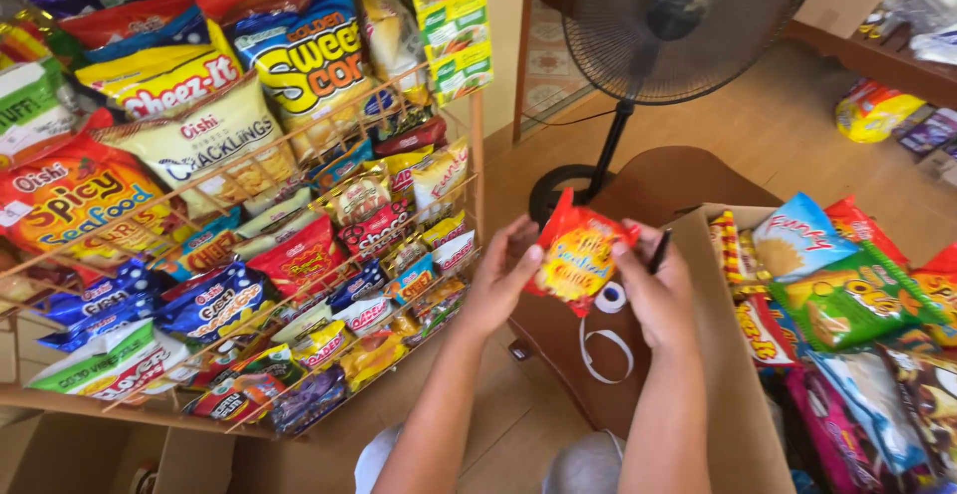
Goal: Labeling snack bags with tape and a pen and organizing them into a box or onto a display rack.
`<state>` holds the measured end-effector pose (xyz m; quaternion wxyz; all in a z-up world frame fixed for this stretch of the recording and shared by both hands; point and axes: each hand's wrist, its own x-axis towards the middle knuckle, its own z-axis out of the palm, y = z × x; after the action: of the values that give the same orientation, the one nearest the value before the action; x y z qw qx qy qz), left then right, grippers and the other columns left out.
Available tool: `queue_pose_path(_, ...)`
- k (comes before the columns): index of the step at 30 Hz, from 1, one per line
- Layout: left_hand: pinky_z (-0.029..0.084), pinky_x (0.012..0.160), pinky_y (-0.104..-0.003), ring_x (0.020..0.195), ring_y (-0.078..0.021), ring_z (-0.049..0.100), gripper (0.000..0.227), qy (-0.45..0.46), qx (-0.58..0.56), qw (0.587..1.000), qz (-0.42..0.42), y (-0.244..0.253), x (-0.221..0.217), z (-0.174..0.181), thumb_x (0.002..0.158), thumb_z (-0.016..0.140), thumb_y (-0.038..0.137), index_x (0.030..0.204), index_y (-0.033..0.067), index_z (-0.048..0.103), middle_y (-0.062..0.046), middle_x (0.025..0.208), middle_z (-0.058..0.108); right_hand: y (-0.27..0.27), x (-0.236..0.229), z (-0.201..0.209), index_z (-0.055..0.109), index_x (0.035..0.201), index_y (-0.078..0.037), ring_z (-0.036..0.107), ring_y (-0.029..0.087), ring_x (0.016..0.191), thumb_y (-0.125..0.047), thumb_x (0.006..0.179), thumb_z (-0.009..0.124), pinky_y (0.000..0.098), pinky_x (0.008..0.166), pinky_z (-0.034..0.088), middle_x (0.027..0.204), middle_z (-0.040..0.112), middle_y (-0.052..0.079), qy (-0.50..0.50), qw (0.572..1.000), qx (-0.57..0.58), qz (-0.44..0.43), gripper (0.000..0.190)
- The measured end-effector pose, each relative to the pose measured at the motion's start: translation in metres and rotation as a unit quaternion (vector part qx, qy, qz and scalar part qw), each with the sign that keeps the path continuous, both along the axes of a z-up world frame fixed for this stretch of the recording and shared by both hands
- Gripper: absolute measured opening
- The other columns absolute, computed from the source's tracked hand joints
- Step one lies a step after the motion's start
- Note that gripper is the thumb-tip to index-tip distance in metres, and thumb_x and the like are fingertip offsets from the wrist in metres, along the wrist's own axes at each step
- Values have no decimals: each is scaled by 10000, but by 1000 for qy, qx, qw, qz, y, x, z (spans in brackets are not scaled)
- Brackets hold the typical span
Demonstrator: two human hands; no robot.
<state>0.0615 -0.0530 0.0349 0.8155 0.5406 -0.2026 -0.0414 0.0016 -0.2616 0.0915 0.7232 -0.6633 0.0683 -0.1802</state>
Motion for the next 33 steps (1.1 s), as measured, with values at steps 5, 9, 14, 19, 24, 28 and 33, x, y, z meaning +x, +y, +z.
queue_pose_path(5,538,985,-318,1125,-159,631,563,43,85,995,9,33,-27,-26,957,720,242,1408,-10,499,-121,1260,649,32,13,-37,612,1300,-7,633,96,985,-160,947,710,272,888,518,1080,695,23,27,996,-60,59,397)
queue_pose_path(9,564,919,-306,1057,-157,655,496,62,78,991,89,21,-31,-80,930,770,172,1323,-31,544,-111,1180,681,25,17,-59,652,1253,-9,642,106,945,-217,937,748,279,872,524,1035,713,37,91,981,-154,71,390)
queue_pose_path(14,578,857,-314,987,-153,670,506,150,101,980,88,-11,-31,-109,904,770,194,1287,-18,515,-107,1131,689,-6,4,-91,729,1118,-59,699,141,886,-266,913,760,316,829,536,958,752,54,172,942,-288,-34,294)
queue_pose_path(19,575,886,-319,1004,-179,697,535,77,115,984,115,-18,-11,-128,875,803,233,1239,-27,509,-127,1107,707,-27,32,-144,764,985,-77,734,231,823,-288,857,783,379,787,555,868,760,111,214,915,-324,-110,248)
queue_pose_path(24,543,788,-456,913,-372,640,585,26,401,891,209,-3,-21,-126,781,875,362,1124,-37,621,-222,1044,622,-9,33,-145,704,915,-40,726,348,846,-395,776,889,446,781,560,873,738,164,291,849,-426,-114,423)
queue_pose_path(28,543,793,-473,925,-392,641,596,61,425,880,203,6,-22,-127,793,857,405,1112,-31,605,-240,1102,599,5,34,-134,681,1001,-66,721,359,880,-369,738,893,476,769,556,912,744,141,329,830,-433,-125,454)
queue_pose_path(33,575,776,-413,874,-315,702,660,79,398,896,180,8,-17,-116,797,802,455,1175,-25,551,-197,1057,653,1,37,-136,699,1094,-110,728,314,896,-244,797,824,446,798,561,969,763,125,329,836,-417,-137,349)
